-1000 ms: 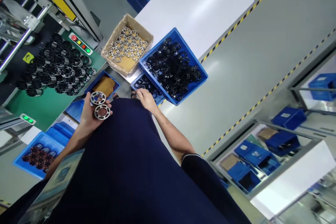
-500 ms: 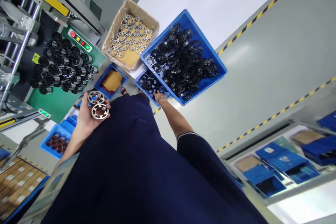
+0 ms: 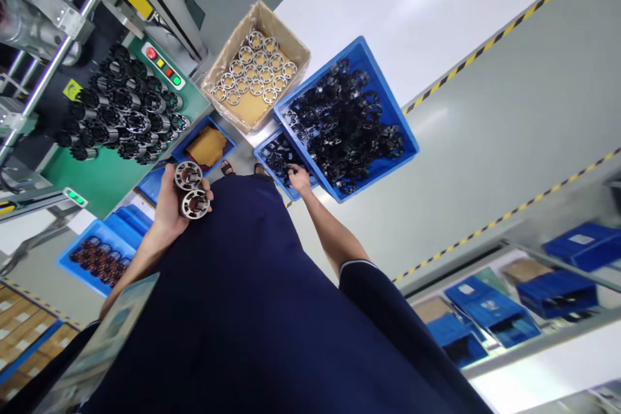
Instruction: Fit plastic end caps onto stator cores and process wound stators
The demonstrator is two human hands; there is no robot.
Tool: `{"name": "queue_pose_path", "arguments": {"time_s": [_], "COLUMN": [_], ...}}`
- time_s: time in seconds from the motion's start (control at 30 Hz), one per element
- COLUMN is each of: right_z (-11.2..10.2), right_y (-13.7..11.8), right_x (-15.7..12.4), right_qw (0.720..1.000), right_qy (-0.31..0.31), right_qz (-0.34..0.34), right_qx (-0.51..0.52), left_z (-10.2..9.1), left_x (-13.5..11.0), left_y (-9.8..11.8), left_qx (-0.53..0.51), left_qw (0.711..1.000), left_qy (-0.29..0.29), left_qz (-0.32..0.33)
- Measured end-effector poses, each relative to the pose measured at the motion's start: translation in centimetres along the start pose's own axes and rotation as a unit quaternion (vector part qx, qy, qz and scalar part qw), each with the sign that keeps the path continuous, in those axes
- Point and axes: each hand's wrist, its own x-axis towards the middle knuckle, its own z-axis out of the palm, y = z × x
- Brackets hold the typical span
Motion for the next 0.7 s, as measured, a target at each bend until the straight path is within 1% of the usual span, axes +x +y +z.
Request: {"name": "queue_pose_path", "arguments": {"time_s": [0.07, 0.13, 0.23, 0.27, 0.3, 0.33, 0.37, 0.4, 0.47, 0.53, 0.6, 0.63, 0.7], "right_z": [-0.8, -2.0, -5.1, -6.4, -7.9, -9.3, -10.7, -12.0, -13.8, -14.7, -14.8, -14.6, -14.0], "right_y": [-2.7, -5.8, -11.1, -13.0, -15.0, -17.0, -18.9, -20.8, -23.9, -25.9, -26.6, -26.5, -25.9], "right_x": [-1.1, -3.1, -8.1, -10.3, -12.5, -14.7, -16.8, -18.7, -21.6, -23.1, -23.7, -23.7, -23.5], "right_qw": [0.996, 0.983, 0.948, 0.93, 0.895, 0.861, 0.833, 0.814, 0.792, 0.771, 0.759, 0.762, 0.774], "right_qy": [0.035, 0.069, 0.102, 0.111, 0.128, 0.147, 0.168, 0.177, 0.2, 0.22, 0.226, 0.222, 0.213], "right_qz": [-0.04, -0.102, -0.226, -0.283, -0.372, -0.443, -0.495, -0.533, -0.571, -0.595, -0.608, -0.605, -0.593], "right_qx": [0.073, 0.136, 0.197, 0.208, 0.211, 0.202, 0.181, 0.146, 0.087, 0.056, 0.053, 0.056, 0.063], "left_z": [0.2, 0.3, 0.5, 0.5, 0.5, 0.5, 0.5, 0.5, 0.3, 0.1, -0.3, -0.5, -0.8], "left_x": [-0.3, -0.6, -1.1, -1.2, -1.3, -1.4, -1.5, -1.7, -2.0, -2.5, -3.1, -3.4, -3.9], "left_y": [-0.1, 0.0, 0.6, 0.9, 1.3, 1.8, 2.2, 2.7, 3.6, 4.3, 5.0, 5.2, 5.5], "left_qx": [0.011, 0.036, 0.079, 0.088, 0.096, 0.104, 0.111, 0.117, 0.121, 0.112, 0.104, 0.1, 0.086], "left_qw": [0.999, 0.995, 0.974, 0.963, 0.951, 0.937, 0.923, 0.909, 0.884, 0.868, 0.856, 0.854, 0.86], "left_qy": [-0.024, -0.057, -0.141, -0.173, -0.201, -0.224, -0.242, -0.254, -0.268, -0.285, -0.31, -0.317, -0.313], "left_qz": [0.026, 0.072, 0.16, 0.188, 0.216, 0.245, 0.276, 0.308, 0.363, 0.39, 0.399, 0.401, 0.393]}}
